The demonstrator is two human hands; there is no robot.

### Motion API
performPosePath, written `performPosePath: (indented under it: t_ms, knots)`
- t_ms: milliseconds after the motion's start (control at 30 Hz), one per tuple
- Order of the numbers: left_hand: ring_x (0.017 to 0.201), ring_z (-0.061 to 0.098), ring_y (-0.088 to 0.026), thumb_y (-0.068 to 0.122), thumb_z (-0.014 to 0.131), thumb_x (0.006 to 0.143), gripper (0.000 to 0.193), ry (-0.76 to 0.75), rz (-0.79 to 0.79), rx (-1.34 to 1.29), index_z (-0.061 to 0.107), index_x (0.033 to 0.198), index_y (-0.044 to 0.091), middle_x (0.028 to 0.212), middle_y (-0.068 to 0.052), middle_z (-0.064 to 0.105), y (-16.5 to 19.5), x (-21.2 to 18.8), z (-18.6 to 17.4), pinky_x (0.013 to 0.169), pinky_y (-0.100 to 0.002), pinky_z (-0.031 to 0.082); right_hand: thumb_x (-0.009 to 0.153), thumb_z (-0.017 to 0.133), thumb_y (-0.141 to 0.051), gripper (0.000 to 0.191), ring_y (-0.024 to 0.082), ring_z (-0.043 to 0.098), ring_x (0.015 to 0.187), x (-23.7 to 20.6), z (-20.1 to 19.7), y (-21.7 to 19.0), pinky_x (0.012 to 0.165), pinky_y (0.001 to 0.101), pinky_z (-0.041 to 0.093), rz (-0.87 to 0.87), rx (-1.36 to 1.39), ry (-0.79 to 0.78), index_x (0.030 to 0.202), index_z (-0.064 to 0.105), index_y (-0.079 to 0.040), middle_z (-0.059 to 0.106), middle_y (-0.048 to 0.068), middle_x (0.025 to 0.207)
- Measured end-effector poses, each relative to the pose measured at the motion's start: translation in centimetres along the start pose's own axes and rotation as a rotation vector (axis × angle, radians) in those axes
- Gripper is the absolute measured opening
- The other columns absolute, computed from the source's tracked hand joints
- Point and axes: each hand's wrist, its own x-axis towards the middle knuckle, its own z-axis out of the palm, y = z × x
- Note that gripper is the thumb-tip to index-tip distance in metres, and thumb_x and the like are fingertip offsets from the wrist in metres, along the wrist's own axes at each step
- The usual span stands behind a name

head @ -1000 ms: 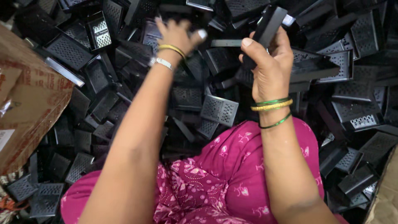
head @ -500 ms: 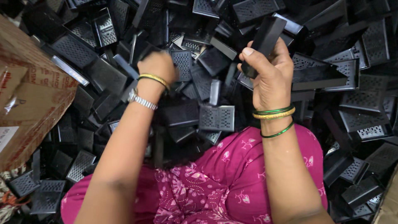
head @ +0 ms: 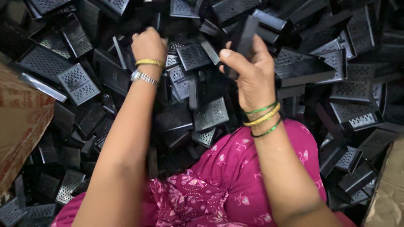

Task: The person sits on the floor surrounded by a large pile of black plastic boxes and works through them one at a time, picking each box from the pile, turning it over on their lap, opening and closing it, and placing it back on the pile. The person repeats this handling cycle continuously across the episode.

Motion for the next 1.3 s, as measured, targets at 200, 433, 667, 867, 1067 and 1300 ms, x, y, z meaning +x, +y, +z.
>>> performPosePath:
  t_ms: [200,433,667,867,1067,1300]
  knots:
    - [0.073,0.066,-0.045,0.018,0.077,0.079,0.017,-0.075,0.016,-0.388,0.068,0.085,0.005,0.077,-0.022,0.07,0.8,-7.4,-9.0,0.066,-0.053,0.053,0.087,0.081,-0.006,0.045,0.012,0.066,0.09,-0.3,-0.3,1.0,0.075,0.0285,0.057,0.02,-0.034,-0.069,0.128,0.062,-0.001,0.066,0.002,0.103]
    - [0.093,0.076,-0.028,0.017,0.067,0.106,0.025,0.321,-0.214,-0.871,0.063,0.126,0.003,0.107,-0.013,0.075,0.2,-17.8,-18.1,0.082,-0.044,0.06,0.087,0.091,-0.012,0.088,0.013,0.066,0.109,-2.9,2.0,2.8,0.093,0.0301,0.058,-0.539,-0.614,-0.156,0.157,0.04,-0.003,0.064,0.007,0.127]
    - [0.09,0.061,-0.02,0.021,0.048,0.111,0.045,0.143,-0.724,-1.764,0.039,0.153,0.007,0.12,-0.015,0.065,-0.3,-27.5,-22.6,0.072,-0.033,0.05,0.088,0.079,-0.014,0.096,0.017,0.062,0.112,-15.5,7.4,3.2,0.09,0.0337,0.057,0.3,0.093,-0.807,0.165,0.022,-0.014,0.053,0.005,0.145]
    - [0.124,0.059,-0.016,0.02,0.047,0.11,0.039,0.069,-0.452,-1.624,0.053,0.14,-0.005,0.14,-0.015,0.063,-0.6,-33.8,-25.9,0.103,-0.028,0.05,0.092,0.081,-0.018,0.1,0.013,0.056,0.122,-21.5,7.5,3.0,0.103,0.0289,0.052,0.196,-0.102,-0.974,0.17,0.018,-0.015,0.054,0.007,0.142]
    - [0.115,0.064,-0.017,0.006,0.061,0.102,0.062,-0.129,-0.33,-1.848,0.035,0.158,-0.001,0.132,-0.014,0.066,-0.6,-37.4,-28.9,0.099,-0.027,0.053,0.088,0.085,-0.025,0.103,0.012,0.053,0.124,-25.4,5.1,2.4,0.102,0.0263,0.051,0.033,-0.355,-0.988,0.169,0.022,-0.012,0.045,0.003,0.14]
    - [0.088,0.059,-0.014,-0.002,0.066,0.102,0.078,-0.003,-0.425,-1.92,0.03,0.171,0.007,0.114,-0.016,0.067,0.1,-39.9,-31.1,0.072,-0.022,0.05,0.096,0.074,-0.015,0.071,0.013,0.06,0.121,-27.7,3.4,3.1,0.106,0.0291,0.05,0.208,-0.138,-0.743,0.158,0.041,-0.002,0.061,0.008,0.139]
